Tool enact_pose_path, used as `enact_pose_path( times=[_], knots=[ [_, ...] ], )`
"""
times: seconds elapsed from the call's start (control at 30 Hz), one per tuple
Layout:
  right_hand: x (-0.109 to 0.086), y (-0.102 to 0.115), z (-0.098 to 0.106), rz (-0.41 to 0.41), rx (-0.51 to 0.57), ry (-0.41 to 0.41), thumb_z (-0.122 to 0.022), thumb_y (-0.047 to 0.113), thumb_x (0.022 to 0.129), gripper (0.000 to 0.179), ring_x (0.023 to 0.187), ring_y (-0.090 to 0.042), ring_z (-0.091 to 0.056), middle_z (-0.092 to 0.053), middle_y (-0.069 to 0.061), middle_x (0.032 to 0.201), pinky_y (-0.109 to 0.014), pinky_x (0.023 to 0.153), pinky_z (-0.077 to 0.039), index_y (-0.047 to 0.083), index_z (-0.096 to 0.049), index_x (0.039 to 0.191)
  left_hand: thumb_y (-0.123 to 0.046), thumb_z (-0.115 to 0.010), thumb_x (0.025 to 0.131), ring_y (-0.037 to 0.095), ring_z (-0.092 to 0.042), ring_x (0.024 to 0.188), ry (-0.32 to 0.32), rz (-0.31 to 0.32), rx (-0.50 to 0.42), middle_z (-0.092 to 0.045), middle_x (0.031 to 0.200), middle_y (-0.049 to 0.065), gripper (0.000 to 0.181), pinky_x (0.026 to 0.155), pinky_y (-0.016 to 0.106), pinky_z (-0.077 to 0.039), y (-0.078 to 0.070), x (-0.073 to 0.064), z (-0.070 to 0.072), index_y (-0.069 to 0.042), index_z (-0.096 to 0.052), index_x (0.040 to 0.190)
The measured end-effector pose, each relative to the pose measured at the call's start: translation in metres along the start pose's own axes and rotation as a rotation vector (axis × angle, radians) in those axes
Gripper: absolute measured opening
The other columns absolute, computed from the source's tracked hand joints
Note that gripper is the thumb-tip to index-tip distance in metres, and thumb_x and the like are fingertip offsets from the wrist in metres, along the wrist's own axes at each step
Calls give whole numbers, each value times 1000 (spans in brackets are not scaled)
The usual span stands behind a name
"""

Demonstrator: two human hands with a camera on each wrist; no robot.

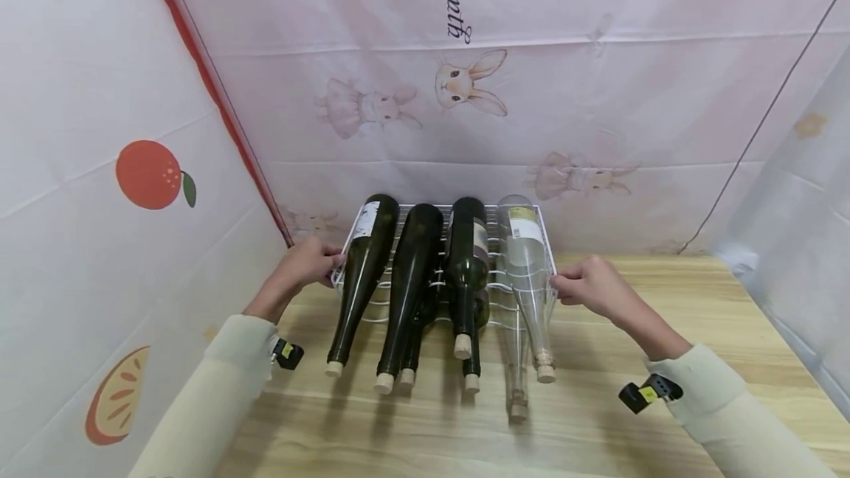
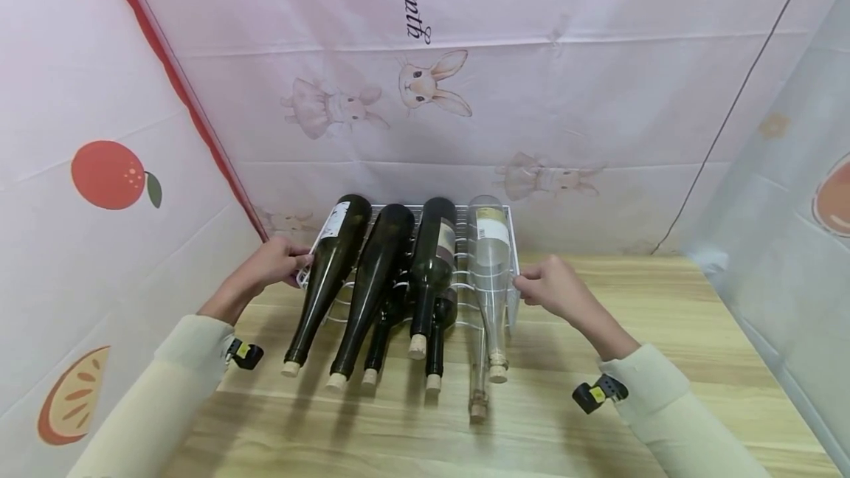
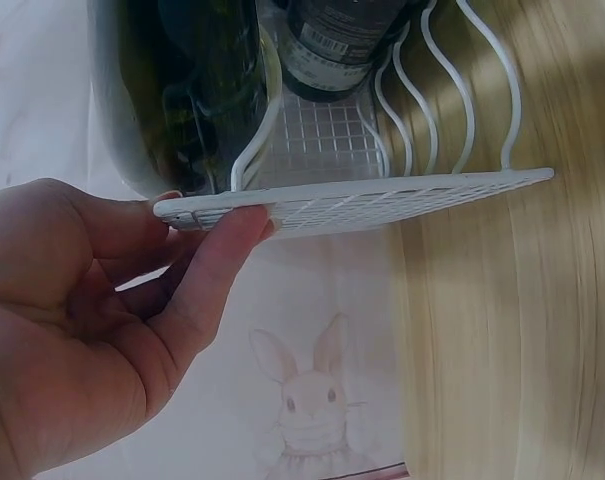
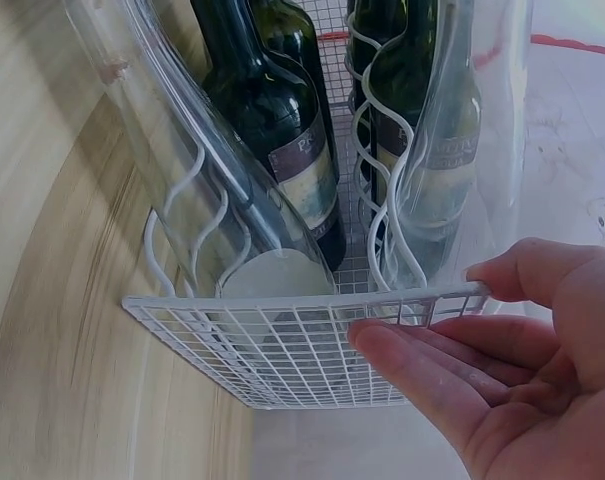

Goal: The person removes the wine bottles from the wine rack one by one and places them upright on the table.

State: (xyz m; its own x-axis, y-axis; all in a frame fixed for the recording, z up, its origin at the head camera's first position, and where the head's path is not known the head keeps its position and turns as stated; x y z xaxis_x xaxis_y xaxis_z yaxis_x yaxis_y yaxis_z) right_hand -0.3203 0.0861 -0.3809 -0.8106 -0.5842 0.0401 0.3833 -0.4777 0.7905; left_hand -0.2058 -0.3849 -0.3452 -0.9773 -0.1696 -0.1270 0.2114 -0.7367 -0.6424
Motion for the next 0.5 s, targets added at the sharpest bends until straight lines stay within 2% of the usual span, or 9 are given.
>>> enact_pose_path(
  times=[0.17, 0.3, 0.5],
  knots=[
    [0, -1, -1, 4, 6, 6, -62, 13, 100, 28, 83, -29, -80, -76, -30, 104, -30, 74, -66, -10, -78, 104, -11, -53, 106, 21, -75, 73, 14, -5, -38, -75, 99, 23, 34, 73, 38, -66, 1, 0, -1, 11, -67, 128],
    [1, -2, 0, 8, 10, 7, -62, 14, 101, 29, 83, -27, -80, -76, -30, 106, -30, 75, -65, -10, -78, 105, -7, -52, 105, 18, -71, 70, 6, -29, -83, -73, 89, 17, 31, 69, 35, -66, 1, 0, -1, 15, -68, 121],
    [1, -3, -1, 2, 17, 4, -61, 12, 100, 30, 84, -30, -80, -77, -30, 102, -30, 74, -65, -12, -76, 108, -6, -54, 104, 17, -70, 67, -22, -39, -80, -72, 87, 16, 28, 64, 32, -65, 3, 2, -2, 14, -71, 115]
  ],
)
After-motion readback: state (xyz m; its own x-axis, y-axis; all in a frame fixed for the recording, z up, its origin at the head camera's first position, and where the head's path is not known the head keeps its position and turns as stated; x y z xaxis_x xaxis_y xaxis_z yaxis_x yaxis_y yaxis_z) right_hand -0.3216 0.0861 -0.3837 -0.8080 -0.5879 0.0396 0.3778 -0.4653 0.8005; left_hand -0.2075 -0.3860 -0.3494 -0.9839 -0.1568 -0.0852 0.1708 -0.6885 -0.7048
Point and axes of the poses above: each hand's wrist, its own x-axis towards the middle knuckle, its own z-axis out of the back of the hand, y = z × x, the point moved 2 cm from there along x, towards the middle knuckle
